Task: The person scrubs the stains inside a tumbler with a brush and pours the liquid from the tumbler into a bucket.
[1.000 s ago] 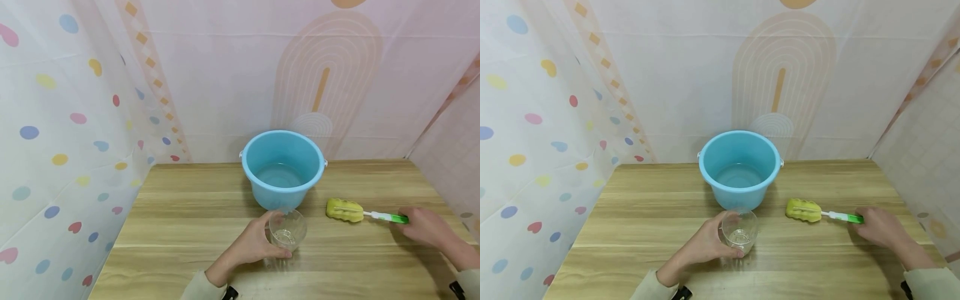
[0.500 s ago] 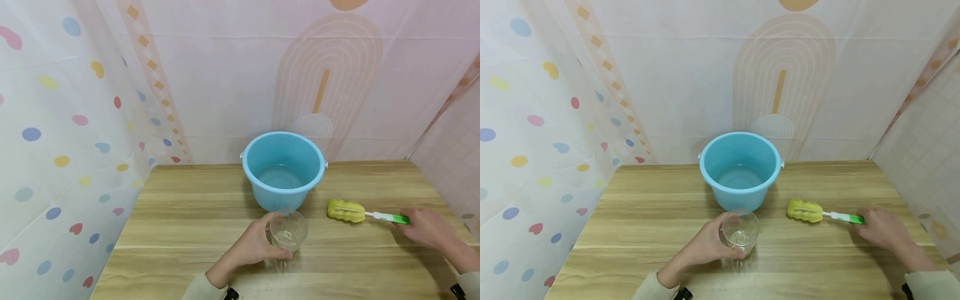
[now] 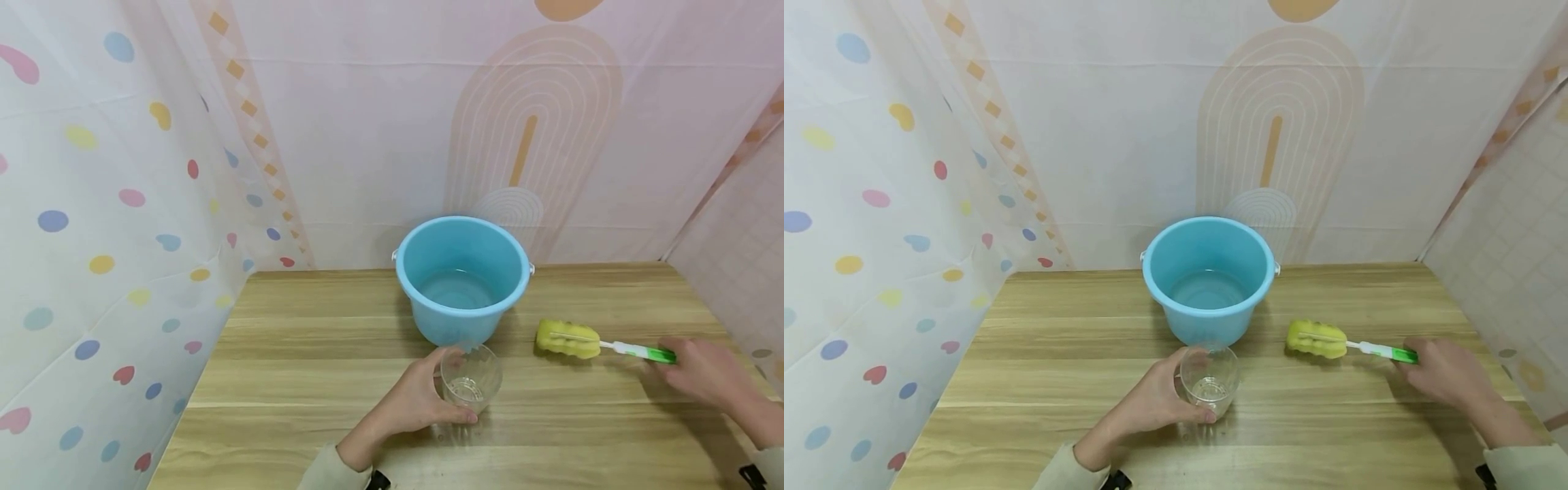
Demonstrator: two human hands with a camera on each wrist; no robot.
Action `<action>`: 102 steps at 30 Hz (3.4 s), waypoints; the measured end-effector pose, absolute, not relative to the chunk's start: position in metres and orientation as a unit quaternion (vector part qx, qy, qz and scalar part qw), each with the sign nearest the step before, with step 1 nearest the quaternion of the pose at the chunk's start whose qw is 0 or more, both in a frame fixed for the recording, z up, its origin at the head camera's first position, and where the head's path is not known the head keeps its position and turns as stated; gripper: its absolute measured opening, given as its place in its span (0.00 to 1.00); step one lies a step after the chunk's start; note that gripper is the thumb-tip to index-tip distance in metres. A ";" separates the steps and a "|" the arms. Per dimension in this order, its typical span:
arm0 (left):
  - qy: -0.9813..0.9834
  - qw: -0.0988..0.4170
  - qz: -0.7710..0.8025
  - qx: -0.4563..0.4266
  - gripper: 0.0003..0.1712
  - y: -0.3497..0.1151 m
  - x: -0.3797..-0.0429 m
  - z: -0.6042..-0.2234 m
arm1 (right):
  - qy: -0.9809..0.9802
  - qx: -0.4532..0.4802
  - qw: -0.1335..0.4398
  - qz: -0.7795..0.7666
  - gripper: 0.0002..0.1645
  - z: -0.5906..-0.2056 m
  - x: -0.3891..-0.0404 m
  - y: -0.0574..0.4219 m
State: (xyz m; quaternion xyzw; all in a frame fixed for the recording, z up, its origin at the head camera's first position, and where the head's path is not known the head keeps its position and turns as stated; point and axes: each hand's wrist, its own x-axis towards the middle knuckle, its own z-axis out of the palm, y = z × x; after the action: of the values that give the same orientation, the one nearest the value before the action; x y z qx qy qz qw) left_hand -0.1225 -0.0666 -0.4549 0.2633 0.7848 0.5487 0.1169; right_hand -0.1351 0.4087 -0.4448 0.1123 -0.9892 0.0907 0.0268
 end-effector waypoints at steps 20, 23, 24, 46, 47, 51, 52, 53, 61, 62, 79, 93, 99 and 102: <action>0.777 0.122 0.556 0.267 0.55 -0.067 -0.123 -0.456 | -0.980 0.135 0.124 0.078 0.22 -0.418 -0.124 0.404; 0.778 0.121 0.555 0.268 0.55 -0.067 -0.123 -0.457 | -0.980 0.132 0.124 0.076 0.20 -0.412 -0.123 0.402; 0.779 0.121 0.555 0.267 0.56 -0.067 -0.123 -0.457 | -0.981 0.131 0.126 0.075 0.19 -0.410 -0.123 0.401; 0.783 0.123 0.552 0.259 0.56 -0.069 -0.122 -0.455 | -0.958 0.162 0.208 0.112 0.21 -0.374 -0.120 0.381; 0.784 0.122 0.551 0.259 0.56 -0.069 -0.121 -0.455 | -0.957 0.164 0.210 0.113 0.21 -0.373 -0.121 0.379; 0.782 0.124 0.552 0.260 0.56 -0.069 -0.121 -0.454 | -0.954 0.170 0.217 0.115 0.22 -0.369 -0.121 0.374; 0.780 0.126 0.554 0.261 0.56 -0.069 -0.121 -0.453 | -0.953 0.173 0.219 0.114 0.22 -0.368 -0.121 0.373; 0.779 0.128 0.555 0.262 0.56 -0.068 -0.121 -0.453 | -0.953 0.175 0.220 0.113 0.22 -0.367 -0.121 0.372; 0.772 0.130 0.560 0.270 0.56 -0.068 -0.122 -0.454 | -0.942 0.212 0.239 0.107 0.19 -0.358 -0.125 0.362; 0.772 0.131 0.562 0.267 0.56 -0.068 -0.122 -0.454 | -0.940 0.215 0.240 0.108 0.20 -0.357 -0.126 0.361; 0.773 0.136 0.559 0.267 0.56 -0.068 -0.122 -0.452 | -0.930 0.261 0.242 0.094 0.20 -0.351 -0.133 0.340; 0.782 0.134 0.547 0.268 0.55 -0.069 -0.121 -0.452 | -0.910 0.320 0.249 0.082 0.20 -0.353 -0.138 0.324; 0.776 0.135 0.554 0.271 0.55 -0.068 -0.122 -0.452 | -0.903 0.342 0.245 0.091 0.23 -0.353 -0.139 0.318; 0.772 0.135 0.557 0.275 0.55 -0.068 -0.123 -0.452 | -0.903 0.346 0.238 0.090 0.25 -0.354 -0.139 0.315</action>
State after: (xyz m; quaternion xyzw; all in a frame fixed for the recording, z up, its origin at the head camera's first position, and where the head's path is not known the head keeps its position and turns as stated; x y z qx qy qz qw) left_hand -0.1228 -0.0681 -0.4521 0.2752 0.7717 0.5573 0.1350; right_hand -0.1393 0.3147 -0.3539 0.3463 -0.9029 0.0898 0.2382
